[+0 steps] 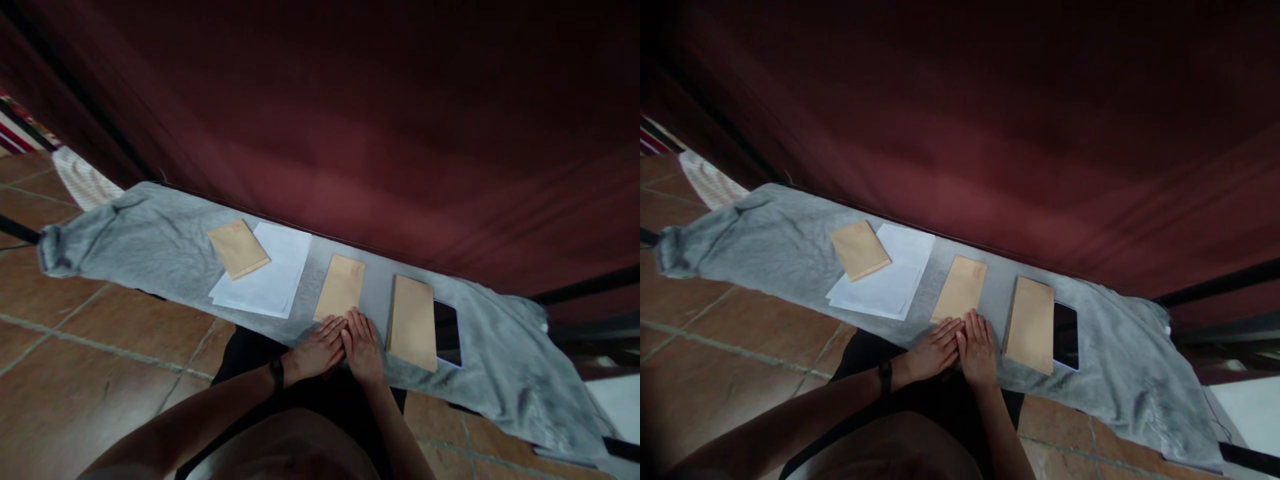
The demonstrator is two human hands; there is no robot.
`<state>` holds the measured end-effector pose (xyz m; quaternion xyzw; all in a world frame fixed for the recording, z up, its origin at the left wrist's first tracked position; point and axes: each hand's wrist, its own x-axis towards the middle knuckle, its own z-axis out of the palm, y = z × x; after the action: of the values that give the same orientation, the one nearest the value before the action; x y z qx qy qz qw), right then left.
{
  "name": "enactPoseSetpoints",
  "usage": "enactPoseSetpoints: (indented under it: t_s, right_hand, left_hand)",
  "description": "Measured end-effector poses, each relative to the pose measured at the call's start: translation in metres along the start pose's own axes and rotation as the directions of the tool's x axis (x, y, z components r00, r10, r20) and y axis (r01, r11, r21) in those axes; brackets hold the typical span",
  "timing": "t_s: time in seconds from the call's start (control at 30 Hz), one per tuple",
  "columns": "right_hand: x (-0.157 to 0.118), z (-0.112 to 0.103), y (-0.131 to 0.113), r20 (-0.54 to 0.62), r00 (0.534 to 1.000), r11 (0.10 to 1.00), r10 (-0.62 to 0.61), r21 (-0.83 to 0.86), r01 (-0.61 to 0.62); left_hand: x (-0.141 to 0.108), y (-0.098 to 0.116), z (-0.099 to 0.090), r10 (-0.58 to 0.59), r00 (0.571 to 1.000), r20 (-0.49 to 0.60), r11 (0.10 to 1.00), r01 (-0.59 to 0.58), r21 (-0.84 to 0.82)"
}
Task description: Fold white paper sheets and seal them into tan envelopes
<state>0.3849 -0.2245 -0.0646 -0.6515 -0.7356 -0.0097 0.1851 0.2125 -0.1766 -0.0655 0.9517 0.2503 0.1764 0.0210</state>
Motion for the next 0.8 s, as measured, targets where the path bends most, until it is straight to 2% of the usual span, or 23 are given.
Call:
enactPoseSetpoints:
  t_s: [0.3,0.43,0.57,0.8]
  right_hand:
    - [-0.019,-0.009,-0.003,-0.055,0.993,0.992,-0.108,0.054,0.110]
    - [-0.022,-0.010,-0.006,-0.087,0.992,0.991,-0.091,0.094,0.099]
    - [-0.020,-0.008,-0.011,-0.142,0.989,0.991,-0.049,0.118,0.066]
    - [-0.016,-0.012,-0.013,-0.140,0.990,0.991,-0.019,0.127,0.037]
  left_hand:
    - [0.000,-0.003,-0.007,-0.148,0.988,0.050,0.989,0.146,0.034]
    - [0.008,-0.010,-0.010,-0.159,0.985,0.072,0.987,0.157,0.041]
    - [0.030,-0.021,-0.008,-0.172,0.983,0.057,0.985,0.172,0.020]
    - [0.086,-0.043,0.021,-0.198,0.979,0.051,0.980,0.197,0.022]
